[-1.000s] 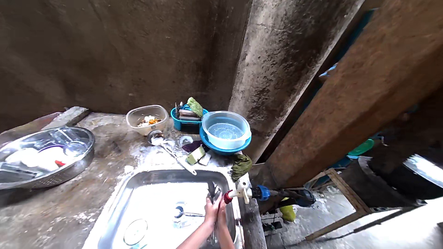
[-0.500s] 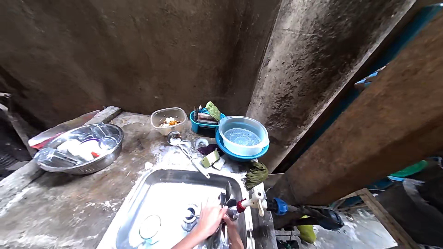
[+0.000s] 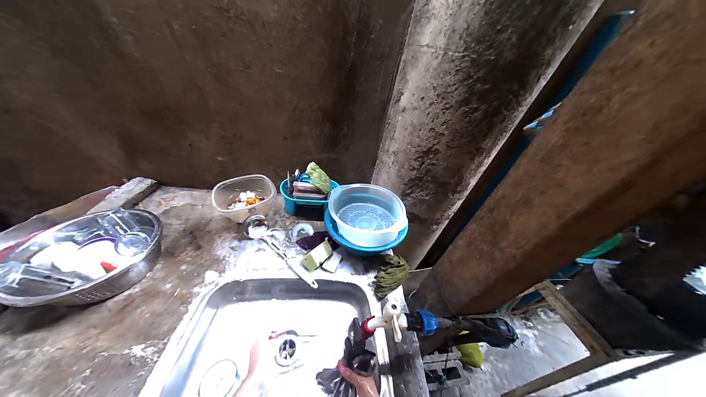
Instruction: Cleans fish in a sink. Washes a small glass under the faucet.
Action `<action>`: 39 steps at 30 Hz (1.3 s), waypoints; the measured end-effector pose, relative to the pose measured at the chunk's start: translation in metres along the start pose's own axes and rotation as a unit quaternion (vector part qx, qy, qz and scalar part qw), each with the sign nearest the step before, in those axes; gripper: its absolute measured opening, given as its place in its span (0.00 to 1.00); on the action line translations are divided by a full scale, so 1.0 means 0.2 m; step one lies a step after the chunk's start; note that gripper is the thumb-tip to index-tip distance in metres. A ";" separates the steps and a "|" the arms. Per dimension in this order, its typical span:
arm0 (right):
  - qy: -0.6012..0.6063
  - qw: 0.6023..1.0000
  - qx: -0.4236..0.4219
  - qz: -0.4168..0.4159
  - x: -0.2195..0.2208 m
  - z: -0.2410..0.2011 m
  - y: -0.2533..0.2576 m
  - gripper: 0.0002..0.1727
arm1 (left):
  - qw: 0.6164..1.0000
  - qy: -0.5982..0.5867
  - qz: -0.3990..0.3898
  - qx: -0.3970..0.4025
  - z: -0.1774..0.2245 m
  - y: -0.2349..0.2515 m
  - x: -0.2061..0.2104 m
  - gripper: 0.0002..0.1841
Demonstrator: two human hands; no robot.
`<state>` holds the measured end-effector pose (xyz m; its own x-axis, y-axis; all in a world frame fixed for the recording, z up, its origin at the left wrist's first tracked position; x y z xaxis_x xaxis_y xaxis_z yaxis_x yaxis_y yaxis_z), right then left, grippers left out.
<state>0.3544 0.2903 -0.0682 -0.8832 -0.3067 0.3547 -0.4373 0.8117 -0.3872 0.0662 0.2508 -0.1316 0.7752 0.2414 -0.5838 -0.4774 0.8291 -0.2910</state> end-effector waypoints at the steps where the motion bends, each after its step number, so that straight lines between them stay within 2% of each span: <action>1: 0.008 1.000 -0.016 -0.004 0.00 -0.01 0.01 0.14 | 0.997 -0.048 0.036 0.040 0.10 0.00 -0.03 0.19; 4: -0.008 0.998 -0.031 0.048 -0.06 -0.01 0.00 0.24 | 0.977 -0.161 -0.006 0.139 0.47 -0.03 -0.03 0.12; 7: -0.040 0.993 -0.048 0.104 -0.09 -0.05 -0.01 0.35 | 0.955 -0.180 -0.092 0.217 0.85 -0.10 0.07 0.11; 9: -0.031 0.991 -0.074 0.108 -0.10 -0.07 -0.01 0.34 | 0.936 -0.165 -0.156 0.271 1.01 -0.15 0.20 0.13; 10: -0.013 0.991 -0.072 0.114 -0.10 -0.07 -0.01 0.32 | 0.931 -0.159 -0.190 0.269 1.06 -0.17 0.27 0.14; 14: 0.075 0.984 -0.079 0.142 -0.11 -0.04 -0.03 0.25 | 0.935 -0.142 -0.261 0.195 1.08 -0.22 0.51 0.13; 16: 0.110 0.980 -0.079 0.145 -0.13 0.01 -0.04 0.21 | 0.936 -0.122 -0.260 0.203 1.06 -0.24 0.55 0.13; 19: 0.108 0.983 -0.055 0.138 -0.12 0.03 -0.07 0.22 | 0.946 -0.036 -0.251 0.200 1.04 -0.27 0.55 0.18; 21: 0.091 0.987 -0.037 0.129 -0.07 0.00 -0.09 0.21 | 0.949 -0.009 -0.202 0.242 1.06 -0.29 0.50 0.20; 23: 0.077 0.992 -0.027 0.096 -0.02 0.03 -0.06 0.22 | 0.942 -0.075 -0.171 0.280 1.07 -0.30 0.48 0.26; 25: 0.055 0.997 -0.027 0.056 0.04 0.05 0.00 0.30 | 0.933 -0.203 -0.159 0.251 1.04 -0.25 0.51 0.33; 27: 0.048 0.997 -0.038 0.049 0.07 0.05 0.05 0.35 | 0.923 -0.271 -0.132 0.238 1.05 -0.21 0.49 0.30; 28: 0.037 0.997 -0.038 0.057 0.07 0.05 0.08 0.34 | 0.925 -0.258 -0.122 0.250 1.07 -0.23 0.47 0.31; 31: -0.020 0.996 -0.030 0.076 0.01 0.04 0.13 0.28 | 0.939 -0.121 -0.087 0.309 1.17 -0.36 0.39 0.37; 33: -0.038 0.993 -0.018 0.110 -0.05 0.06 0.13 0.24 | 0.947 -0.037 -0.094 0.305 1.22 -0.39 0.39 0.46; 34: -0.055 0.991 -0.010 0.121 -0.05 0.05 0.12 0.22 | 0.948 -0.002 -0.099 0.301 1.25 -0.38 0.39 0.47; 35: -0.079 0.990 -0.003 0.116 -0.04 0.03 0.10 0.25 | 0.951 0.025 -0.106 0.290 1.27 -0.36 0.39 0.43; 37: -0.116 0.990 -0.001 0.079 0.02 -0.02 0.07 0.34 | 0.956 0.051 -0.121 0.262 1.32 -0.30 0.41 0.24; 38: -0.123 0.990 -0.007 0.062 0.03 -0.03 0.06 0.36 | 0.957 0.052 -0.122 0.259 1.33 -0.29 0.42 0.20; 39: -0.127 0.991 -0.015 0.047 0.04 -0.02 0.07 0.34 | 0.955 0.058 -0.125 0.262 1.32 -0.29 0.44 0.20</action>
<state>0.3419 0.3010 -0.0677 -0.9352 -0.3421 0.0912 -0.3501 0.8553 -0.3820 0.2722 0.3567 0.0346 0.7722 -0.0284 -0.6347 0.0121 0.9995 -0.0301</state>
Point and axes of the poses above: each hand's wrist, its own y-axis towards the middle knuckle, its own x-axis out of the palm, z = x × y, the point moved 10 cm from there along y, towards the middle knuckle, and after that the axes turned 6 degrees about -z, right-handed, at the moved point
